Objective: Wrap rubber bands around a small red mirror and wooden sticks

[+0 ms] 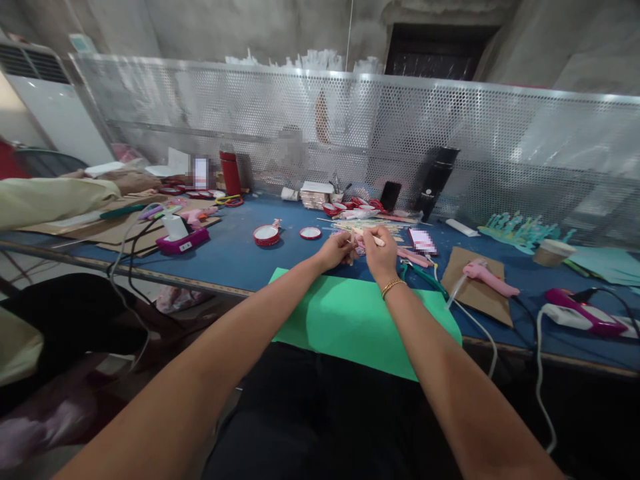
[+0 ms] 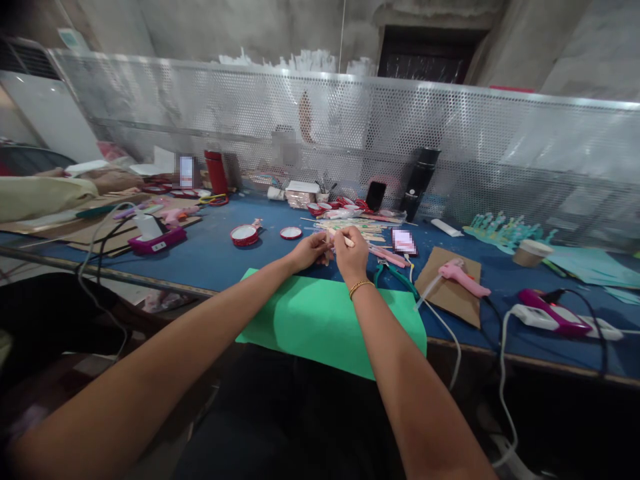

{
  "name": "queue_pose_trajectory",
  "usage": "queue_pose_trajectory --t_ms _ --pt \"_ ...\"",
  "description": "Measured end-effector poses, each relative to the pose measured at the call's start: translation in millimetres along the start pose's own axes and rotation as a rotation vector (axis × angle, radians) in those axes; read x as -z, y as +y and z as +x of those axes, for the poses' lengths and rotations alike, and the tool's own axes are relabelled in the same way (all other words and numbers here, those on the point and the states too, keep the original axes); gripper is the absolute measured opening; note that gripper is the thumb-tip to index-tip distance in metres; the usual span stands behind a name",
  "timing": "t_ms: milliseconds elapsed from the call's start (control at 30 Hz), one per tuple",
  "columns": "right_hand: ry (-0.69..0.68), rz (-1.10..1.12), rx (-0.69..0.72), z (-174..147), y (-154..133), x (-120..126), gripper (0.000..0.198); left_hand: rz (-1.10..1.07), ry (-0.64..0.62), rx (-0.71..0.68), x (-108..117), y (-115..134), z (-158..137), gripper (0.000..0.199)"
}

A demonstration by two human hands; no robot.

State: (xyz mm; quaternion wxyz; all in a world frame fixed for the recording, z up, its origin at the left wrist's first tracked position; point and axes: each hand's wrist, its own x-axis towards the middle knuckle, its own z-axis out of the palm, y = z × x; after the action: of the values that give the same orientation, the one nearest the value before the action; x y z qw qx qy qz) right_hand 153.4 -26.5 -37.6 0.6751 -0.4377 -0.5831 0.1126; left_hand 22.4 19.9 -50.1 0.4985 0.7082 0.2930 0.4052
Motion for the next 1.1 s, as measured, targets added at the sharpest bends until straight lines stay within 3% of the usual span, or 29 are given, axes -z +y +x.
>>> queue_pose_trajectory --t_ms 200,1100 --pt "0.007 -0.019 0.011 0.6 1.0 0.2 0.019 0.02 -0.011 -0.007 0.6 -2.5 2.1 0.015" --pt "0.06 0.023 -0.031 2.2 3.7 0.4 0.019 -0.001 -0.034 -0.015 2.2 -0.8 1.0 0.023"
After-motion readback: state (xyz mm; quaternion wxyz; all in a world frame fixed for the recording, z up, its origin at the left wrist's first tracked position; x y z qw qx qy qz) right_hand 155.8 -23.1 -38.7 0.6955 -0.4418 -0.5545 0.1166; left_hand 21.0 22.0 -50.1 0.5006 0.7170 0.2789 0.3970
